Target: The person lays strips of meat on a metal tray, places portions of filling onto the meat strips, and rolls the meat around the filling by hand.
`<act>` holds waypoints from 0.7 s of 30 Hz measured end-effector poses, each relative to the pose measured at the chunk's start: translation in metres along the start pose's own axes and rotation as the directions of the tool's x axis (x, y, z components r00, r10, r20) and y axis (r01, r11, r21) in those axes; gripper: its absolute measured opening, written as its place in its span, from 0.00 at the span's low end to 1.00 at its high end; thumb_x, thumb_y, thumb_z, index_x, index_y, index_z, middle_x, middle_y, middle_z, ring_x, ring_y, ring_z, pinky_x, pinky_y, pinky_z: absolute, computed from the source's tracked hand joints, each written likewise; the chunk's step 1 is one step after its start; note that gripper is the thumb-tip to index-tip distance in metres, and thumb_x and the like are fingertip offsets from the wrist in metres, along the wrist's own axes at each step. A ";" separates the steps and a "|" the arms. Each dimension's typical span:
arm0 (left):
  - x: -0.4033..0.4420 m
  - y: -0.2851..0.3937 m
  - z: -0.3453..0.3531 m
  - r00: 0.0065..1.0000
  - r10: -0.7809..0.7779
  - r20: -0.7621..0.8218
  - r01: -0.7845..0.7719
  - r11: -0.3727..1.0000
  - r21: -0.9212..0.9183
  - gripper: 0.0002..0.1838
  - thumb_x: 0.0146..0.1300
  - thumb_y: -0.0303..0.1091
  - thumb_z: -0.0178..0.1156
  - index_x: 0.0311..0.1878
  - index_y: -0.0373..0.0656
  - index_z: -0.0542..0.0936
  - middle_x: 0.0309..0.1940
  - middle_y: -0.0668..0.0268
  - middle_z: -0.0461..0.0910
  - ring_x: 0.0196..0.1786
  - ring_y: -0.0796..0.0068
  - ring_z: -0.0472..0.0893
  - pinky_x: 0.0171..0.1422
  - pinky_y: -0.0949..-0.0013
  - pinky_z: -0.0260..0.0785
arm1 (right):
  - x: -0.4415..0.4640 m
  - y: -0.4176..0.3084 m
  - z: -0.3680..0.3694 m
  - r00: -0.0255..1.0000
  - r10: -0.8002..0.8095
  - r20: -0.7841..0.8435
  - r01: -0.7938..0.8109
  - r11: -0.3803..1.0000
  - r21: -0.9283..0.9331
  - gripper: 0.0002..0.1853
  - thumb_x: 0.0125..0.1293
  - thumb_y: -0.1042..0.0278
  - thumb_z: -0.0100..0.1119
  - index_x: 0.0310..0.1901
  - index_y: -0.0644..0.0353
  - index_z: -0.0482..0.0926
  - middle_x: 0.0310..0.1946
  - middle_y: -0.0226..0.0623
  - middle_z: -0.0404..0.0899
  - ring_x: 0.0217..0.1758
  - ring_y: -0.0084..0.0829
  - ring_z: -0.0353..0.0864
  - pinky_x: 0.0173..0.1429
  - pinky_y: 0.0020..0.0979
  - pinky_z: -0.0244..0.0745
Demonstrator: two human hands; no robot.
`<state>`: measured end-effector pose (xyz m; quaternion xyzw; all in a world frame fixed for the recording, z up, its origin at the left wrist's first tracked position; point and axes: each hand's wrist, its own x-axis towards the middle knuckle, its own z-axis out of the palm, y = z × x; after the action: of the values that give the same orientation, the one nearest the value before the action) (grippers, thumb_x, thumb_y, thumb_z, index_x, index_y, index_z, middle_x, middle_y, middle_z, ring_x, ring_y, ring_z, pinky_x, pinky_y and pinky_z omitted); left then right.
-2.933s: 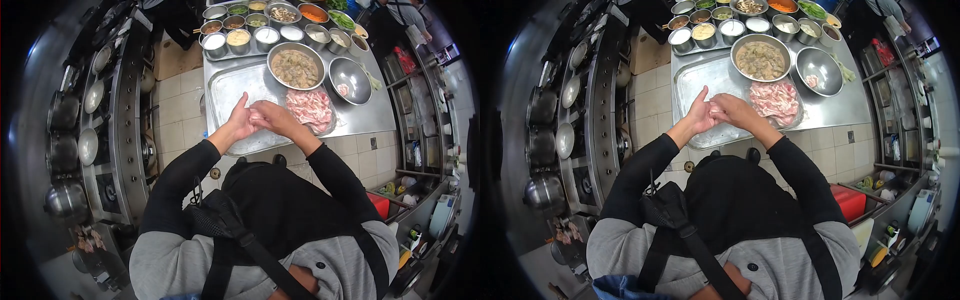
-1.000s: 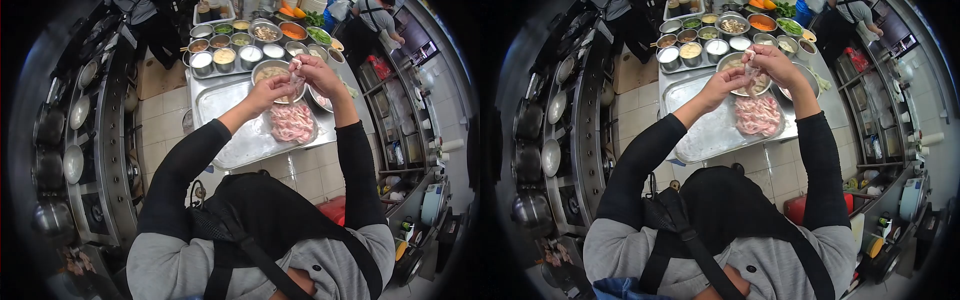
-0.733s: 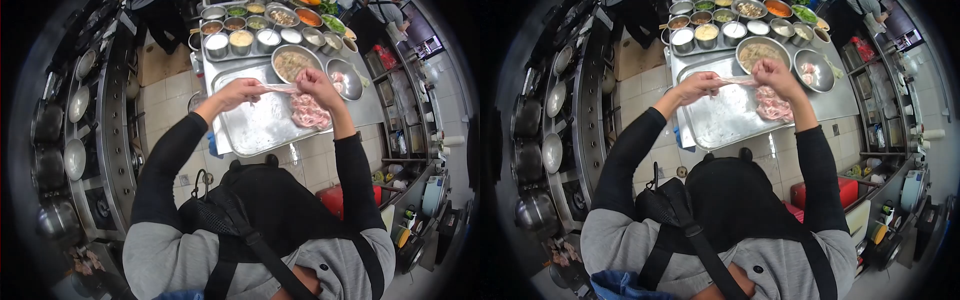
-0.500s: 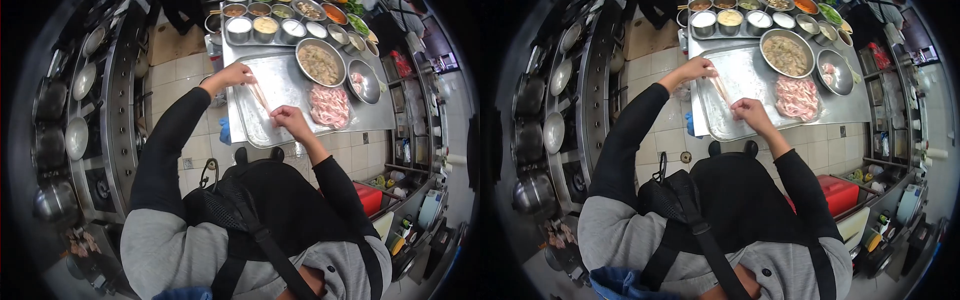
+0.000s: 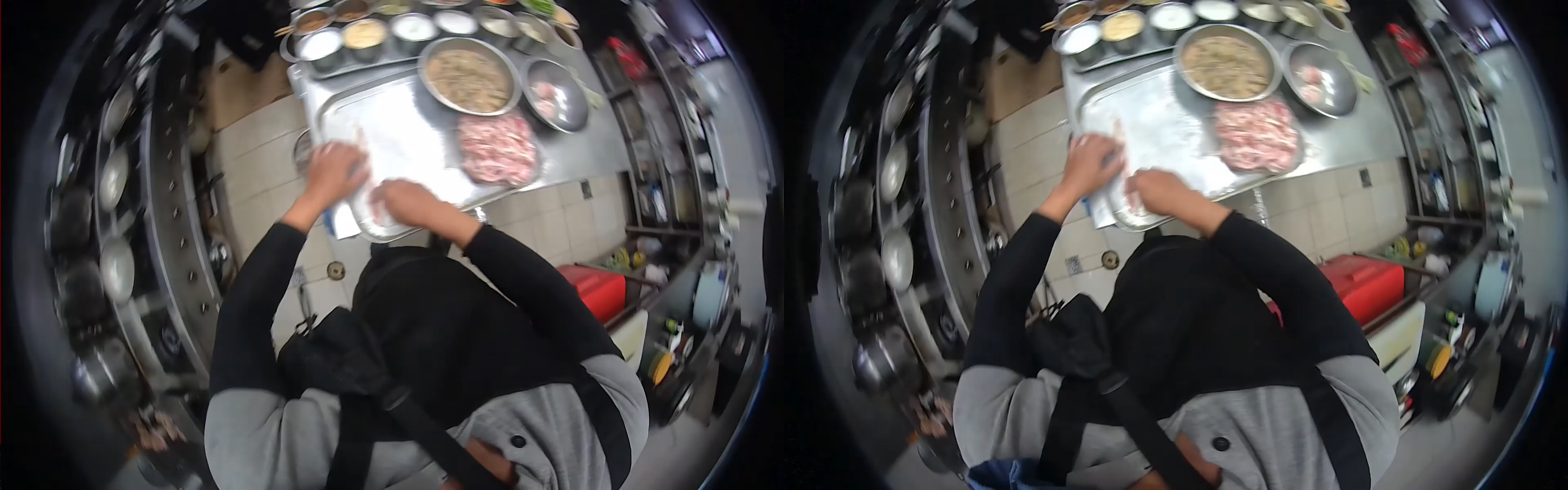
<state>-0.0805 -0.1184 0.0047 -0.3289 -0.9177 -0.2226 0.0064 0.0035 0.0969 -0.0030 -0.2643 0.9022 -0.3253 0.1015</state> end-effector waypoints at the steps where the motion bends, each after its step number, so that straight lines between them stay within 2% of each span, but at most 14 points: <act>1: -0.011 0.015 -0.004 0.994 0.038 0.100 -0.041 0.999 0.029 0.30 0.57 0.56 0.68 0.61 0.54 0.82 0.65 0.64 0.77 0.71 0.55 0.71 0.74 0.43 0.55 | -0.005 -0.015 -0.014 0.976 0.151 0.156 -0.160 0.986 0.048 0.13 0.64 0.72 0.53 0.45 0.56 0.86 0.45 0.48 0.84 0.51 0.50 0.83 0.58 0.46 0.76; 3: -0.018 0.037 -0.010 0.985 -0.070 0.157 0.047 0.988 0.149 0.46 0.51 0.66 0.70 0.72 0.55 0.75 0.75 0.60 0.67 0.80 0.49 0.58 0.81 0.36 0.41 | -0.029 -0.012 -0.046 0.988 0.035 0.151 -0.042 0.998 0.044 0.11 0.61 0.71 0.58 0.43 0.57 0.86 0.43 0.46 0.85 0.48 0.50 0.84 0.53 0.46 0.78; 5: -0.019 0.060 -0.017 0.973 -0.137 0.184 0.095 0.970 0.222 0.51 0.50 0.70 0.70 0.75 0.56 0.70 0.79 0.58 0.59 0.82 0.46 0.52 0.82 0.35 0.36 | -0.060 0.021 -0.079 0.995 0.049 -0.087 -0.031 0.980 0.198 0.09 0.62 0.72 0.60 0.42 0.60 0.85 0.40 0.46 0.85 0.46 0.49 0.84 0.52 0.45 0.78; 6: -0.019 0.067 -0.019 0.965 -0.180 0.189 0.126 0.956 0.264 0.54 0.49 0.72 0.70 0.77 0.56 0.68 0.81 0.58 0.56 0.83 0.45 0.49 0.83 0.35 0.33 | -0.074 0.042 -0.101 0.970 0.140 -0.201 -0.105 0.979 0.174 0.08 0.61 0.72 0.61 0.41 0.61 0.84 0.40 0.45 0.85 0.46 0.48 0.84 0.52 0.44 0.78; 7: -0.019 0.069 -0.016 0.971 -0.192 0.141 0.152 0.956 0.252 0.54 0.49 0.71 0.70 0.77 0.55 0.67 0.81 0.57 0.55 0.83 0.44 0.48 0.83 0.35 0.33 | -0.087 0.062 -0.122 0.924 0.217 -0.316 -0.174 0.972 0.159 0.08 0.61 0.72 0.62 0.41 0.62 0.84 0.39 0.45 0.85 0.45 0.47 0.83 0.52 0.43 0.78; 9: -0.022 0.070 -0.012 0.973 -0.226 0.047 0.210 0.949 0.235 0.55 0.49 0.71 0.71 0.78 0.55 0.66 0.81 0.57 0.55 0.84 0.44 0.46 0.83 0.36 0.33 | -0.106 0.074 -0.168 0.834 0.323 -0.447 -0.281 0.947 0.158 0.07 0.60 0.73 0.62 0.39 0.62 0.84 0.37 0.44 0.84 0.43 0.47 0.83 0.50 0.43 0.78; 12: -0.011 0.072 -0.014 0.983 -0.147 -0.114 0.153 0.987 0.044 0.50 0.52 0.64 0.73 0.75 0.51 0.68 0.79 0.56 0.59 0.82 0.45 0.52 0.82 0.36 0.38 | -0.098 0.114 -0.177 0.884 0.037 -0.466 -0.098 0.989 -0.108 0.07 0.60 0.70 0.63 0.39 0.61 0.84 0.34 0.44 0.84 0.39 0.48 0.84 0.46 0.43 0.79; 15: 0.018 0.083 -0.021 0.998 -0.022 -0.055 0.018 0.997 -0.068 0.43 0.55 0.57 0.73 0.72 0.49 0.72 0.75 0.55 0.65 0.79 0.49 0.60 0.81 0.36 0.43 | -0.076 0.137 -0.163 0.909 -0.071 -0.411 -0.049 0.960 -0.275 0.09 0.60 0.66 0.63 0.39 0.60 0.85 0.33 0.45 0.85 0.36 0.48 0.84 0.43 0.43 0.79; 16: 0.029 0.099 -0.031 0.993 0.052 -0.109 -0.060 0.995 -0.074 0.33 0.61 0.42 0.72 0.69 0.45 0.75 0.65 0.56 0.77 0.70 0.59 0.73 0.77 0.52 0.59 | -0.070 0.131 -0.168 0.896 0.015 -0.443 -0.109 0.976 -0.186 0.10 0.60 0.65 0.63 0.40 0.59 0.86 0.34 0.47 0.85 0.36 0.48 0.84 0.44 0.42 0.79; 18: 0.048 0.106 -0.032 0.997 -0.074 0.039 0.083 0.882 -0.463 0.30 0.65 0.38 0.69 0.68 0.42 0.75 0.62 0.59 0.80 0.66 0.65 0.77 0.73 0.59 0.65 | -0.060 0.116 -0.191 0.863 0.184 -0.470 -0.214 0.977 -0.010 0.11 0.61 0.63 0.62 0.41 0.58 0.87 0.35 0.50 0.85 0.36 0.48 0.84 0.44 0.42 0.79; 19: 0.057 0.110 -0.032 0.986 -0.114 0.123 0.167 0.760 -0.628 0.28 0.67 0.37 0.68 0.68 0.40 0.75 0.60 0.60 0.81 0.65 0.68 0.78 0.71 0.62 0.68 | -0.056 0.101 -0.210 0.858 0.296 -0.420 -0.266 0.955 0.128 0.11 0.63 0.65 0.59 0.40 0.60 0.87 0.32 0.45 0.87 0.33 0.38 0.84 0.42 0.35 0.78; 20: 0.066 0.119 -0.035 0.984 -0.127 0.126 0.179 0.634 -0.753 0.26 0.69 0.35 0.66 0.68 0.38 0.75 0.58 0.61 0.83 0.62 0.71 0.79 0.68 0.65 0.70 | -0.050 0.102 -0.222 0.905 0.315 -0.287 -0.201 0.909 0.365 0.11 0.64 0.65 0.58 0.40 0.62 0.87 0.31 0.39 0.86 0.33 0.30 0.83 0.42 0.31 0.76; 21: 0.077 0.129 -0.039 0.983 -0.138 0.125 0.177 0.489 -0.854 0.24 0.72 0.34 0.64 0.68 0.36 0.75 0.55 0.62 0.84 0.60 0.75 0.80 0.65 0.69 0.72 | -0.042 0.102 -0.233 0.944 0.294 -0.148 -0.158 0.799 0.581 0.12 0.66 0.66 0.57 0.40 0.64 0.86 0.30 0.32 0.85 0.33 0.23 0.81 0.42 0.27 0.74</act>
<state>-0.0680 0.0005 0.1045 -0.2076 -0.7111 -0.6424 -0.1965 -0.0856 0.3104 0.1106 -0.0729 0.7971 -0.5897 0.1077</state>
